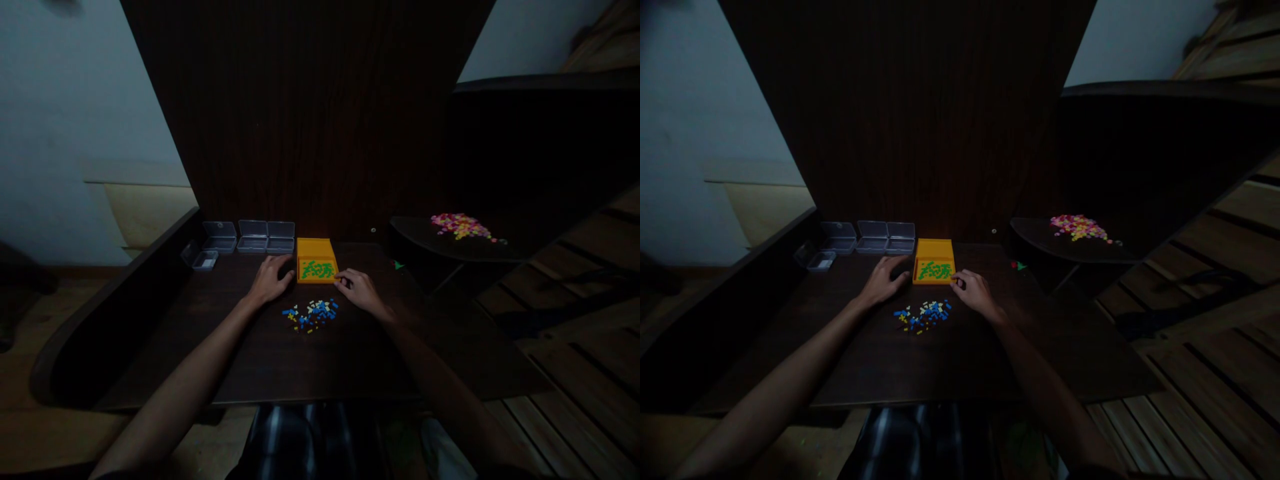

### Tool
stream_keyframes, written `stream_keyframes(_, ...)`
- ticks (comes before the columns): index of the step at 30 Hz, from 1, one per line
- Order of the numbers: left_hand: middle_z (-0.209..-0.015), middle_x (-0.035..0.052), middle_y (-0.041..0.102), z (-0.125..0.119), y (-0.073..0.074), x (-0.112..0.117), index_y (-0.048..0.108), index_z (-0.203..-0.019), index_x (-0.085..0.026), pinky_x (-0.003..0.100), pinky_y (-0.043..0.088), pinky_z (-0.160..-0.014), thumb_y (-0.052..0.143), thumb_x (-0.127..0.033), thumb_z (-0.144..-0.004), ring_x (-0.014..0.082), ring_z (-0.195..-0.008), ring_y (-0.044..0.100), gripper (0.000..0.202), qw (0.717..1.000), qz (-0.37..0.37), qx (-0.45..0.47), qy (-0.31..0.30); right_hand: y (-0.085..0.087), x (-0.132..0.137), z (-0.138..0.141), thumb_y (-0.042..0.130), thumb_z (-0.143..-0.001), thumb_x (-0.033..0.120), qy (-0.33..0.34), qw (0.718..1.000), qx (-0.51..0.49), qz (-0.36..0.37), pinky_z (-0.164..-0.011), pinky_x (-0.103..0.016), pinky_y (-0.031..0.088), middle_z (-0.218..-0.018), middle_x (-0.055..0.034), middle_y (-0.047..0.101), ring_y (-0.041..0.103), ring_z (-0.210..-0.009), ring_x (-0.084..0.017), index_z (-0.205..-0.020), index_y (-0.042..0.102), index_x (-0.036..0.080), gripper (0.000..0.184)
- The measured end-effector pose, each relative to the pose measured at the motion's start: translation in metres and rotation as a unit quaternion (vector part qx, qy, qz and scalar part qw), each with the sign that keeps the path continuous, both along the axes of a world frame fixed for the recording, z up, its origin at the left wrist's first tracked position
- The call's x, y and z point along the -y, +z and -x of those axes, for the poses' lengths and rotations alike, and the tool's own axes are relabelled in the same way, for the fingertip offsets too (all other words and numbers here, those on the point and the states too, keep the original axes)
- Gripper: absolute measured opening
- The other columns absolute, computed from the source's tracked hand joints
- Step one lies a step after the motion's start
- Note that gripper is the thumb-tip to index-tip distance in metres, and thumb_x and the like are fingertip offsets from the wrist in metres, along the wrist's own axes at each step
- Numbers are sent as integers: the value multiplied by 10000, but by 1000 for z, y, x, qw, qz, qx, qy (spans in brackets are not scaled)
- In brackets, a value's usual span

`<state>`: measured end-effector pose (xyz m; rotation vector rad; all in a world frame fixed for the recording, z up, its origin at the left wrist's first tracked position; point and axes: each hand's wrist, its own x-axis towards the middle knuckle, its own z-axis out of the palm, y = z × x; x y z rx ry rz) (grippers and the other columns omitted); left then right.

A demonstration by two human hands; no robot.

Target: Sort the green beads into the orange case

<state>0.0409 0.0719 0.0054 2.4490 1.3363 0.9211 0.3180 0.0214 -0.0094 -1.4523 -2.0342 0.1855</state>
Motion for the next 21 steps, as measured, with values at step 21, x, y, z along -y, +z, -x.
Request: stream_keyframes(21,-1071,109,689,21,-1,-21,552,-1246,-186,530,421,-922,501,-235,-828,328,-1082,526,424,993,-50,-98,41,2,4,4,576,-860,260,-7,1000,21,2,-633,-245,415,-784,-23,625,565,-670,-138,-1071,673,180,246)
